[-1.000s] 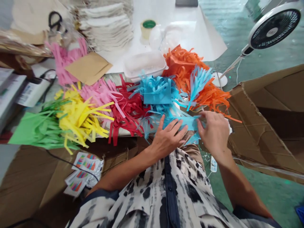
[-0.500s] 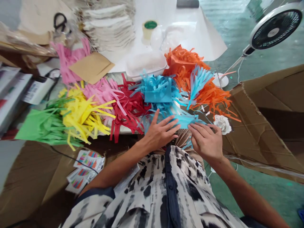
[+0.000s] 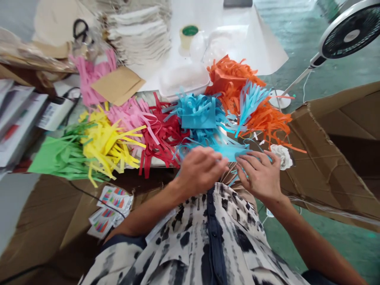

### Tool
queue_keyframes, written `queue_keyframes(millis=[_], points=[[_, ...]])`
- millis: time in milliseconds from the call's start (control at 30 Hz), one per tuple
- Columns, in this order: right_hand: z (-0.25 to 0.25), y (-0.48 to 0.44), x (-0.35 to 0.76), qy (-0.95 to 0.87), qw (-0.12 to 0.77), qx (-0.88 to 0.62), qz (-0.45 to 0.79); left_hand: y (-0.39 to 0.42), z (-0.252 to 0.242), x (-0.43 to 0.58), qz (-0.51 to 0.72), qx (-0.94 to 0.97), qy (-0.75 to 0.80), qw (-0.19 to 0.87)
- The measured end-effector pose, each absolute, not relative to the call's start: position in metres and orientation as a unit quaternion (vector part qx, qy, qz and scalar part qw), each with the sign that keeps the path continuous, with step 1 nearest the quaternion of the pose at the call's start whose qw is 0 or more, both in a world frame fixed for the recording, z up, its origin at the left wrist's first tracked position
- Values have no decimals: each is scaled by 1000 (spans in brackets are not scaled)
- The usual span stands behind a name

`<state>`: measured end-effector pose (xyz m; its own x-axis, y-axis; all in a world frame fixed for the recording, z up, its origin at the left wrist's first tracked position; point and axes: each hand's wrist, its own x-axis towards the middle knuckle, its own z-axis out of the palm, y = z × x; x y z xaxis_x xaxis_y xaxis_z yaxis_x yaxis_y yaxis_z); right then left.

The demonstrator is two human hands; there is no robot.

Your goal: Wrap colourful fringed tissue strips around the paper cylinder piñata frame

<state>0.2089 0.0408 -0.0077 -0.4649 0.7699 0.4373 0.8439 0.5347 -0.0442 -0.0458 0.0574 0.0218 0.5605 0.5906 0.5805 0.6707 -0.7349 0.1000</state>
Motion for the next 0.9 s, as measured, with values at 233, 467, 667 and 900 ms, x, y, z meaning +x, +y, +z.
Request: queue_keyframes(millis=[233, 467, 667, 900], points=[[-1, 41, 209, -860, 165, -479, -69, 49, -21, -16, -195, -908, -369, -34], [-12, 37, 217, -855, 209, -473, -49, 50, -25, -34, -234, -882, -400, -86], [0, 50, 215, -829, 197, -521, 39, 66, -7, -33, -231, -862, -423, -158], [9, 64, 211, -824, 159, -544, 12, 73, 1, -32, -209, -848, -470, -129]])
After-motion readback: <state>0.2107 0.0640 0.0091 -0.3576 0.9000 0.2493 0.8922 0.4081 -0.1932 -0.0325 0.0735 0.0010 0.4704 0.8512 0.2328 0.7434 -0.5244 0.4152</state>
